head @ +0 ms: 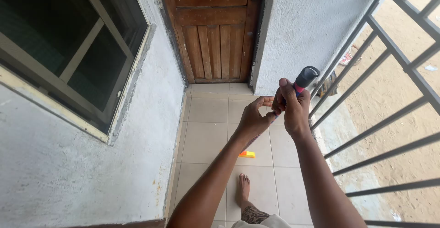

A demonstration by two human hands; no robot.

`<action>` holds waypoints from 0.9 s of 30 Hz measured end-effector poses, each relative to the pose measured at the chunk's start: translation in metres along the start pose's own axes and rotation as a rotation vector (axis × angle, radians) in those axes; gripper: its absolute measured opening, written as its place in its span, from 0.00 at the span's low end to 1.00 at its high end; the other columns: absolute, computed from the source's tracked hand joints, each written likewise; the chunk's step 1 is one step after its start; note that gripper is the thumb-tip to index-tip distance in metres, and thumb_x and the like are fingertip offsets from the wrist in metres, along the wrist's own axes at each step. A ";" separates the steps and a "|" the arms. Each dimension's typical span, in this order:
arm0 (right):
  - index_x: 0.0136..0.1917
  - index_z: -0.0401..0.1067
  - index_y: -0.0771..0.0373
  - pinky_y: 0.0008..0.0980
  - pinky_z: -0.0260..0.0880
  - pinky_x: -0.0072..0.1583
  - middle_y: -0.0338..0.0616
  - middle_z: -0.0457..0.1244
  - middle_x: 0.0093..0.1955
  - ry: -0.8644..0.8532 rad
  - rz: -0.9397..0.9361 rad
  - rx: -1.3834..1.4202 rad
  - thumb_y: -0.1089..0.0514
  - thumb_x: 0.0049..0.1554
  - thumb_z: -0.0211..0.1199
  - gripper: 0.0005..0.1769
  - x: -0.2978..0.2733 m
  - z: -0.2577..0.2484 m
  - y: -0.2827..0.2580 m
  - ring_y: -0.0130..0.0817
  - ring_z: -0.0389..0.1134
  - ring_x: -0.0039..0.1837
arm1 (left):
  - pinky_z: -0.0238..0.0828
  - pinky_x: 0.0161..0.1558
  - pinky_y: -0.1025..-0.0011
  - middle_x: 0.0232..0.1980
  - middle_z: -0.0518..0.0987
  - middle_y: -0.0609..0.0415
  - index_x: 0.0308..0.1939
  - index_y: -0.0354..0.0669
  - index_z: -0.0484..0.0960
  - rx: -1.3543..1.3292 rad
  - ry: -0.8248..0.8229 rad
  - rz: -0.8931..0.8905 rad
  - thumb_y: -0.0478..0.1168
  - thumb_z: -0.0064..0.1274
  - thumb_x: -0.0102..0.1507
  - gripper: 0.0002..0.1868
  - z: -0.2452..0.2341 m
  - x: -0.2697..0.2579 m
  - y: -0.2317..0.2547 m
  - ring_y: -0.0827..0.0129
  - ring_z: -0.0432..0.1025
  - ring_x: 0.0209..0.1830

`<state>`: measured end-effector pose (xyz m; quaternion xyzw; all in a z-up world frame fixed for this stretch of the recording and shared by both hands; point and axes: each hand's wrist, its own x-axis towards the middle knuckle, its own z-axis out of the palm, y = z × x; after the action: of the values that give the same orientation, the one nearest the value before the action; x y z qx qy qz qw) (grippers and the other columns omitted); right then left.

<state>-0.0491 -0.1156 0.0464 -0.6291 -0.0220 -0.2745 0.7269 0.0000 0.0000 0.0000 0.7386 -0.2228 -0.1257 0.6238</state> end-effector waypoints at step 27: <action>0.28 0.55 0.62 0.35 0.51 0.41 0.42 0.49 0.26 -0.204 -0.100 0.356 0.51 0.68 0.50 0.28 0.215 0.040 0.093 0.33 0.49 0.32 | 0.61 0.25 0.59 0.23 0.70 0.39 0.18 0.38 0.69 0.327 0.312 0.530 0.38 0.52 0.55 0.13 -0.065 0.285 -0.143 0.44 0.67 0.22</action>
<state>0.1854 -0.1532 0.0514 -0.5135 -0.1751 -0.2369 0.8059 0.3030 -0.0649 -0.1015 0.7554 -0.3262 0.1925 0.5347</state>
